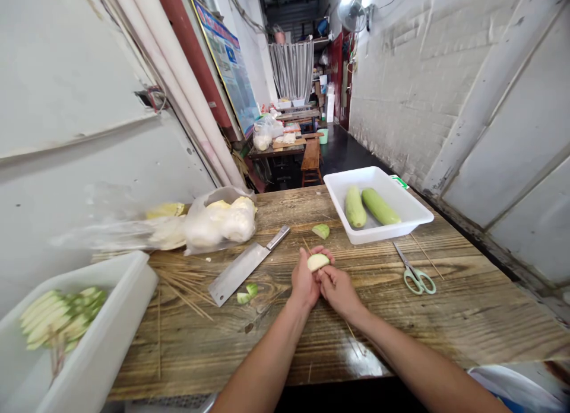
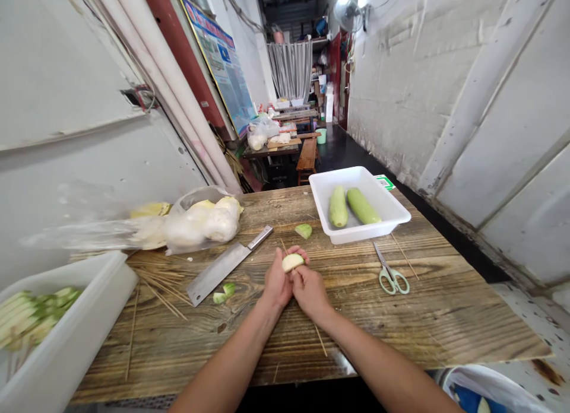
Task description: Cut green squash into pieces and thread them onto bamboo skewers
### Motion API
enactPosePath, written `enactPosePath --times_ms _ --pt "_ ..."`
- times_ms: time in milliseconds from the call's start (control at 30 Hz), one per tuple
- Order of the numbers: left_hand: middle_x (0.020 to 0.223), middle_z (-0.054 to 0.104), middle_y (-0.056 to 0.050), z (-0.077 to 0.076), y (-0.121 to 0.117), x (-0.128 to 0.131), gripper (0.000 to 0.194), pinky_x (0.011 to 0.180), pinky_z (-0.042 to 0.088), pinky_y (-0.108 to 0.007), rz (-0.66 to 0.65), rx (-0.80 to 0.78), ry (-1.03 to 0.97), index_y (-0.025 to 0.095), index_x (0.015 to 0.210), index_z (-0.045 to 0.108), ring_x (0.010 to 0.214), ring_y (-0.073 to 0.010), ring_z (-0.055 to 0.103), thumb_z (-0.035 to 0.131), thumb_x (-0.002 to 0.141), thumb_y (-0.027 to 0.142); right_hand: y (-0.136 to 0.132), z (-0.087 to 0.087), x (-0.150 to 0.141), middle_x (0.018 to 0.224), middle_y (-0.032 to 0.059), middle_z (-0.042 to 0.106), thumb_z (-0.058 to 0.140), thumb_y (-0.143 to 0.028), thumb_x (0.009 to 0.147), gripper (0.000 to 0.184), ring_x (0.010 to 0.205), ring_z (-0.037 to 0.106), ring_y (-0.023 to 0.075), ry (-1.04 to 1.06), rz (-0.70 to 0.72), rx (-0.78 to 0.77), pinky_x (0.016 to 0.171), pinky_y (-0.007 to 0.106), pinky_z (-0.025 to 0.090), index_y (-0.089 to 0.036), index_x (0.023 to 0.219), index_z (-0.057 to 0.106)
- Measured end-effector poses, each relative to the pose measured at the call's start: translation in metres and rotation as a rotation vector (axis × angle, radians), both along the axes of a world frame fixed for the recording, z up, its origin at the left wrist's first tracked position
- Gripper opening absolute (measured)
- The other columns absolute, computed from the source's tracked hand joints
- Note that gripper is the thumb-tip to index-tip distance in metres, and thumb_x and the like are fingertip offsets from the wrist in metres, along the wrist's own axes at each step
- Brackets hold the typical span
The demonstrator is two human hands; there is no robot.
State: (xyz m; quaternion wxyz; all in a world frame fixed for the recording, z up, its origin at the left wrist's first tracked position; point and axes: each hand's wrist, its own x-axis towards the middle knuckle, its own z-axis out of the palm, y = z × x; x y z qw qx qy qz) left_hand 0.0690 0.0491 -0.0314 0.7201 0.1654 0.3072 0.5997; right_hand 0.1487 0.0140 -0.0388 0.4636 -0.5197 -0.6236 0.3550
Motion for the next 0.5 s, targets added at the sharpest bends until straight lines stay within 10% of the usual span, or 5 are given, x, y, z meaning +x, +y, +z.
enactPosePath --times_ms 333,500 --pt "0.087 0.064 -0.011 0.001 0.001 -0.005 0.045 0.078 0.048 -0.035 -0.023 -0.024 -0.002 0.013 0.103 0.055 0.081 -0.0195 0.063 0.034 0.088 0.050 0.003 0.002 0.001 0.040 -0.0069 0.041 0.042 -0.034 0.083 0.028 0.038 0.038 0.0100 0.144 0.042 -0.070 0.043 0.021 0.030 -0.020 0.060 0.049" --pt "0.106 0.060 -0.010 -0.011 0.018 -0.012 0.033 0.091 0.041 -0.033 0.176 0.174 0.411 0.018 0.103 0.057 0.103 -0.0200 0.056 0.057 0.079 0.040 0.001 0.019 0.014 0.049 -0.0062 0.042 0.041 -0.036 0.088 0.027 0.045 0.040 0.0100 0.164 -0.145 0.120 0.047 0.021 0.033 -0.017 0.080 0.058"
